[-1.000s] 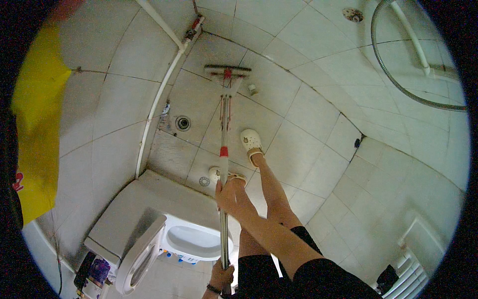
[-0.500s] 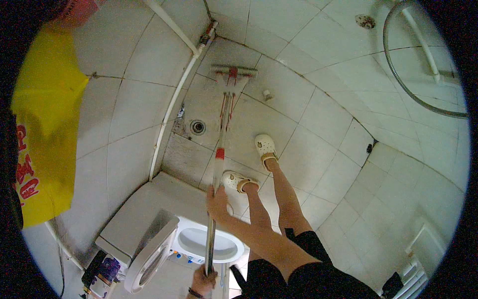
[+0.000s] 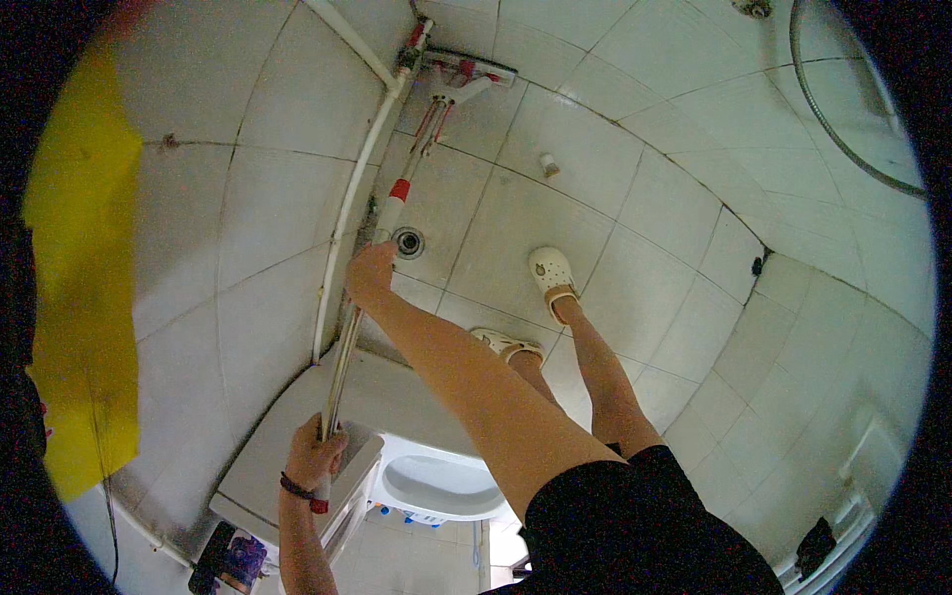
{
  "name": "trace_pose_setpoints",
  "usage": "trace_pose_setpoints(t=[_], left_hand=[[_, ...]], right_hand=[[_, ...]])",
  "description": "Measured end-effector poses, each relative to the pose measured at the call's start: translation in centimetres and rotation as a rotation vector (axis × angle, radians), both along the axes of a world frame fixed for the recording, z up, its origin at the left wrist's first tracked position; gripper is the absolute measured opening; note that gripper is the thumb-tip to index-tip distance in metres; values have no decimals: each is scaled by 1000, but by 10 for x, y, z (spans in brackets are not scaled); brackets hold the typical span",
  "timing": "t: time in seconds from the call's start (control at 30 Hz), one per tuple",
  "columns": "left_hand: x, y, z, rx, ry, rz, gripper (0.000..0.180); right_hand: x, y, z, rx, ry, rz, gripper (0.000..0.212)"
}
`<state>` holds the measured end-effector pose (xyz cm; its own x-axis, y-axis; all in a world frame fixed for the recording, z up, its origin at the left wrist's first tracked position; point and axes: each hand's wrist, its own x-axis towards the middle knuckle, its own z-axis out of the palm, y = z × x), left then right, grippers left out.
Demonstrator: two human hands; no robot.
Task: The person enters a bathroom, picks up a wet wipe, and places it on the toilet seat. They then use a squeegee to push water across the tiled floor toward the drain, repeatedly moving the tool back and forth to clear the surface.
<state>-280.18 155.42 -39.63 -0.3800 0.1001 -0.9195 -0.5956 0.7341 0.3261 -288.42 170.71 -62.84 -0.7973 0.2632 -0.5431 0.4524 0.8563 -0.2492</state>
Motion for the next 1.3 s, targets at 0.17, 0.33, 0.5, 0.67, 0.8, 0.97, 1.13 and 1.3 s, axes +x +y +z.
trace_pose_setpoints(t=[0.17, 0.33, 0.5, 0.67, 0.8, 0.97, 1.13, 1.3], left_hand=[[44, -14, 10, 5, 1, 43, 11], [102, -40, 27, -32, -83, 127, 14], [176, -67, 79, -143, -245, 280, 17], [228, -85, 125, -134, -55, 228, 6], [217, -33, 142, -106, -191, 356, 5], [236, -3, 114, 6, 68, -130, 5], [176, 72, 64, 72, 44, -363, 22], [141, 111, 39, 20, 54, -401, 22]], right_hand=[[23, 8, 55, -67, 11, 333, 19], [89, -38, 49, -93, 98, 17, 19], [168, -102, 77, -438, 257, -664, 22], [195, -108, 147, -810, -191, -922, 24], [201, -60, 165, -945, -144, -1005, 24], [218, 16, 158, -803, -52, -1001, 24], [199, 117, 125, -595, -41, -1028, 27], [160, 146, 89, -513, 4, -1220, 27]])
